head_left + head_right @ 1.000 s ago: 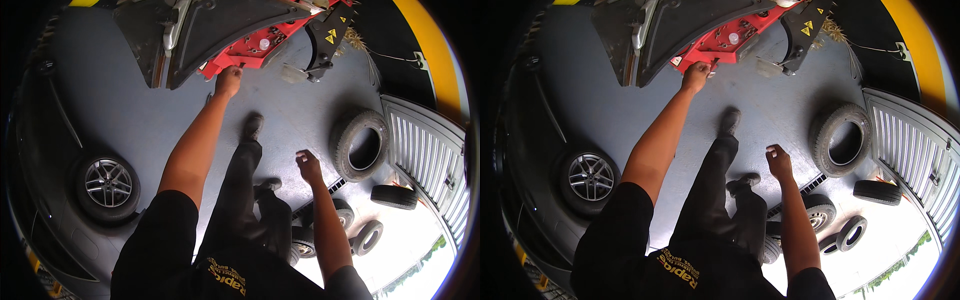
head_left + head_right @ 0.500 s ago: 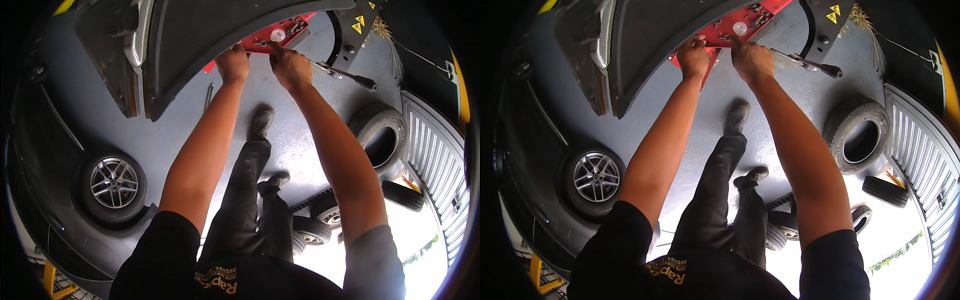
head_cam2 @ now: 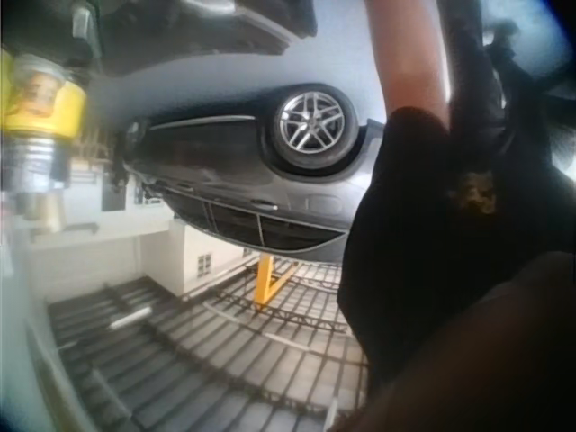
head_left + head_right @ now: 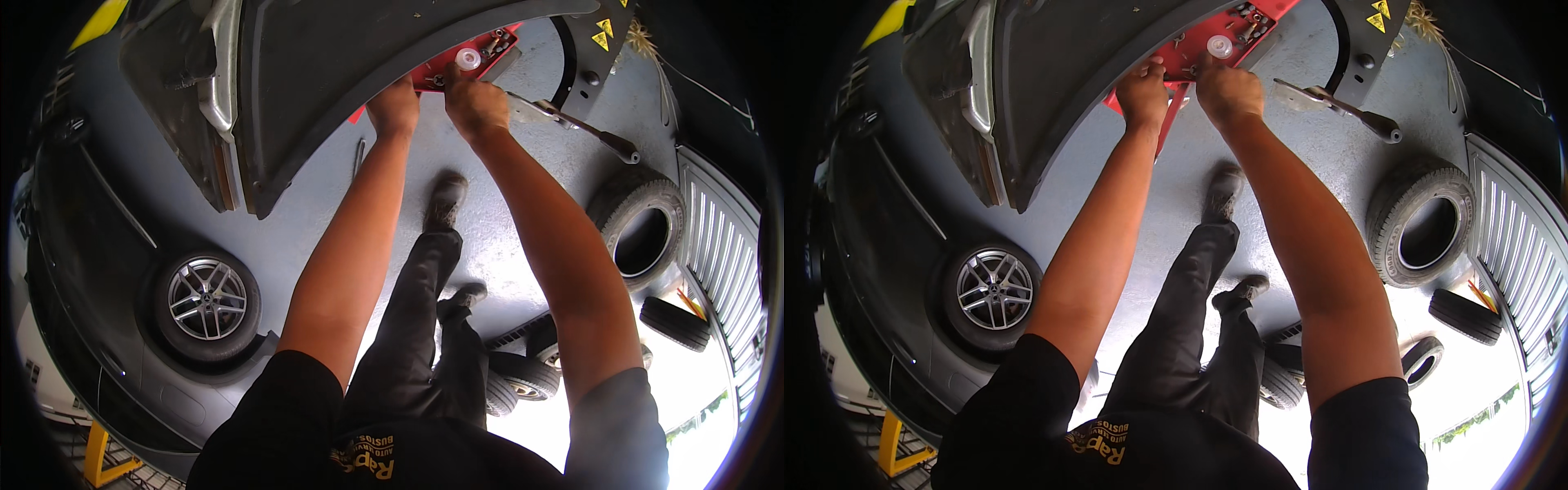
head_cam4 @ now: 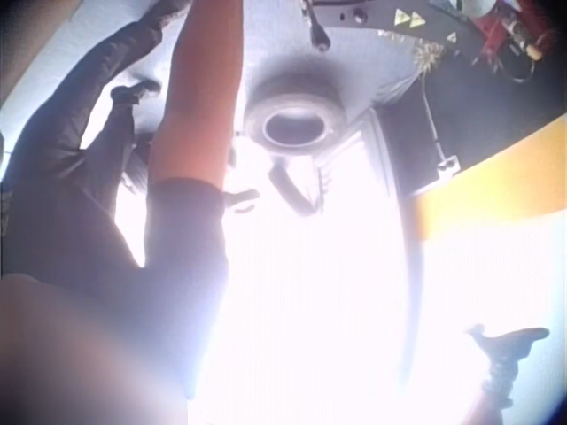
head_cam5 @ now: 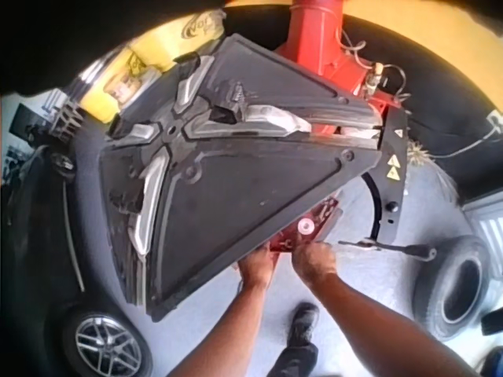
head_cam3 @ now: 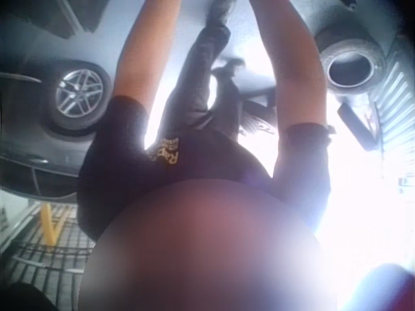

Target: The person retrieves a tire inflator and connects it to a tire valve to inflate the tire. They monitor the pressure gauge while inflating, then disconnect the inflator and move the tire aside.

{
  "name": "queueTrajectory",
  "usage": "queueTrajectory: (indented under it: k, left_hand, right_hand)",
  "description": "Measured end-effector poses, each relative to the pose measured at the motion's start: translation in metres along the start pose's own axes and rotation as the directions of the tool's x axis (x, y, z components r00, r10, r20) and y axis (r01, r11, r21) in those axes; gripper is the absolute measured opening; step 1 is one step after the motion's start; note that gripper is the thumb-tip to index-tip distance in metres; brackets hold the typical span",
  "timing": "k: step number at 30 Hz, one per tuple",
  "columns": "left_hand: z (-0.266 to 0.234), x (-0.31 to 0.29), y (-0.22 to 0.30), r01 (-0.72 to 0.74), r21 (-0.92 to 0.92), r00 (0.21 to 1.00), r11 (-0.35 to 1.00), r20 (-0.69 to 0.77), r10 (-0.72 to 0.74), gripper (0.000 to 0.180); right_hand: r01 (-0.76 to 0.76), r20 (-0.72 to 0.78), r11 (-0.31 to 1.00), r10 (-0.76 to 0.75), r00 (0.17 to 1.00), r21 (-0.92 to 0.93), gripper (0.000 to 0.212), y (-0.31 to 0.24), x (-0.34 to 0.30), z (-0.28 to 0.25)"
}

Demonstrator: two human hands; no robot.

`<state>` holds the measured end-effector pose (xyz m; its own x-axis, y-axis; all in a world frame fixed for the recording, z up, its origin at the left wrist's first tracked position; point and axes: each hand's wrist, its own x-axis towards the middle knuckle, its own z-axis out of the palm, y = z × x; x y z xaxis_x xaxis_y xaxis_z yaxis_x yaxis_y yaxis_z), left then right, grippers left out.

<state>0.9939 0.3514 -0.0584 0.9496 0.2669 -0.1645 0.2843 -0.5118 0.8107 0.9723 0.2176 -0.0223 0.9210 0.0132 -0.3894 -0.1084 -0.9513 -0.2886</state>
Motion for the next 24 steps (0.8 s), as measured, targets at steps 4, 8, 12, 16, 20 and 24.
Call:
queueTrajectory:
  k: [4,8,12,16,20,24]
  left_hand:
    - [0.002,0.000,0.008,-0.054,0.102,0.999,0.993,-0.004,0.055,0.012]
    - [-0.007,-0.005,0.017,-0.039,0.194,0.978,0.980,0.209,-0.002,0.018]
    - [-0.023,-0.009,0.020,-0.363,0.195,0.881,0.911,0.390,0.267,0.015]
    - [-0.033,-0.005,0.017,-0.584,0.243,0.757,0.775,0.507,0.412,0.017]
    - [-0.036,0.003,0.013,-0.642,0.236,0.711,0.729,0.538,0.452,0.016]
    - [-0.032,0.010,0.012,-0.668,0.275,0.693,0.691,0.569,0.443,0.017]
  right_hand:
    - [0.019,0.020,0.999,-0.020,1.000,0.043,0.016,0.002,-0.008,-0.005]
    - [0.016,0.066,0.998,-0.020,0.998,0.054,0.016,0.007,-0.024,-0.005]
    - [0.024,-0.039,0.978,-0.017,0.999,0.208,0.016,0.017,-0.040,-0.001]
    - [0.080,-0.065,0.963,-0.065,0.996,0.257,0.014,0.037,-0.056,0.005]
    - [0.067,-0.009,0.929,-0.069,0.998,0.365,0.015,0.055,-0.056,0.010]
    - [-0.075,0.051,0.814,0.056,0.997,0.577,0.019,0.062,-0.067,0.014]
